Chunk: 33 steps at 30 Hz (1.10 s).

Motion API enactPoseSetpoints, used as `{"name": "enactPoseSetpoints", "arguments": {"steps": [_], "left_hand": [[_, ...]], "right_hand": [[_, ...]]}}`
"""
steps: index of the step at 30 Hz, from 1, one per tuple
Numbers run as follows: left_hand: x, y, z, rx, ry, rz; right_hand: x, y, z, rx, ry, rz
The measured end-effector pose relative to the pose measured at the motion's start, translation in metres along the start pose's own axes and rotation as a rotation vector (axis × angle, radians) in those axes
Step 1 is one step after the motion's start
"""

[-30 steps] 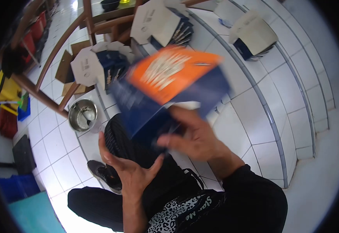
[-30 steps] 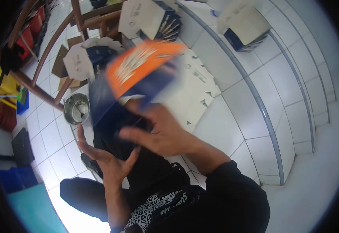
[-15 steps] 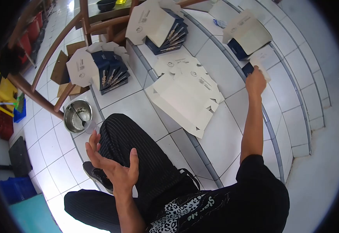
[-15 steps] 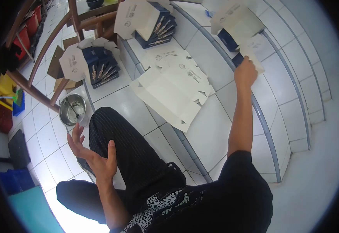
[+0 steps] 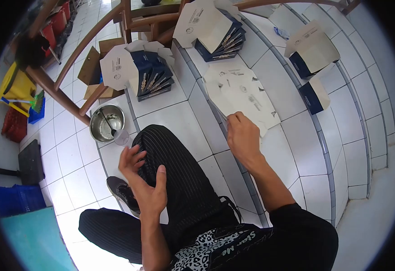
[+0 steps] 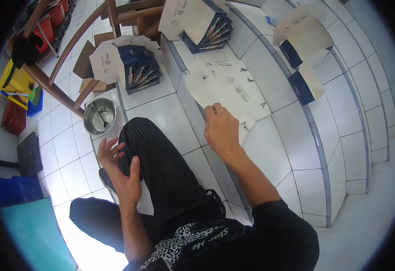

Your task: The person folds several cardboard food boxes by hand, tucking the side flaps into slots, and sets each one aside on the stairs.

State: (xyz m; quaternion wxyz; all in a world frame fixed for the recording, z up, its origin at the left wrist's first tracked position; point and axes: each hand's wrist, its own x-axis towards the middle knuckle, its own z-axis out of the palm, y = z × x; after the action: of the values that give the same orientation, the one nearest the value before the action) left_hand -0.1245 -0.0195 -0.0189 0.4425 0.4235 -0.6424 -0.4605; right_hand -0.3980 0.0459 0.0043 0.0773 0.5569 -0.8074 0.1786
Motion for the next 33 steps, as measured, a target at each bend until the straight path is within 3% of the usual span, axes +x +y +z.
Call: {"name": "enactPoseSetpoints", "arguments": {"steps": [2,4,5,8,9,11,12,13,16,17,20,21,24,25,26,28,30,33], "left_hand": [[0.003,-0.001,0.004,-0.285,-0.093,-0.162],[0.003,-0.003,0.009,-0.661,-0.218,-0.322],[-0.002,-0.021,0.010,-0.526,-0.209,-0.262],[-0.003,-0.019,0.003,-0.498,0.118,-0.484],[-0.002,-0.010,-0.003,-0.441,0.075,-0.384],[0.002,0.012,-0.012,-0.326,-0.018,-0.182],[0.007,0.014,-0.015,-0.130,-0.067,0.251],[0.005,0.018,-0.015,-0.129,-0.127,0.283],[0.001,0.021,-0.016,-0.151,-0.157,0.276],[0.001,0.020,-0.016,-0.164,-0.141,0.260],[-0.005,0.019,-0.013,-0.357,0.134,-0.013],[-0.008,0.024,-0.010,-0.541,0.285,-0.266],[-0.009,0.000,0.000,-0.020,0.610,-0.128],[-0.011,0.008,0.001,0.184,0.598,-0.001],[-0.010,0.009,-0.005,0.224,0.454,0.044],[-0.018,0.008,-0.019,0.303,0.165,0.123],[-0.021,0.003,-0.024,0.186,0.135,0.107],[-0.023,-0.007,-0.039,0.149,0.115,0.064]], "right_hand": [[-0.006,-0.038,-0.023,0.091,0.024,-0.151],[-0.026,-0.078,-0.032,0.138,-0.162,-0.355],[-0.039,-0.094,-0.032,0.215,-0.252,-0.417],[-0.040,-0.110,-0.021,0.544,-0.336,-0.460],[-0.037,-0.112,-0.016,0.668,-0.334,-0.449],[-0.030,-0.117,-0.011,1.184,-0.389,-0.125],[-0.028,-0.118,-0.009,1.429,-0.414,0.061],[-0.021,-0.115,-0.005,1.838,-0.488,0.321],[-0.007,-0.114,-0.011,1.731,-0.433,0.360],[-0.005,-0.115,-0.011,1.830,-0.461,0.381],[-0.008,-0.130,-0.005,1.741,-0.427,0.351],[-0.012,-0.135,-0.002,1.753,-0.452,0.315],[-0.027,-0.146,0.015,1.770,-0.561,0.240],[-0.028,-0.145,0.028,1.762,-0.611,0.236],[-0.027,-0.146,0.037,1.751,-0.662,0.231],[-0.022,-0.149,0.045,1.784,-0.576,0.233],[-0.017,-0.147,0.058,1.797,-0.516,0.256],[-0.012,-0.150,0.065,1.731,-0.596,0.348]]}}
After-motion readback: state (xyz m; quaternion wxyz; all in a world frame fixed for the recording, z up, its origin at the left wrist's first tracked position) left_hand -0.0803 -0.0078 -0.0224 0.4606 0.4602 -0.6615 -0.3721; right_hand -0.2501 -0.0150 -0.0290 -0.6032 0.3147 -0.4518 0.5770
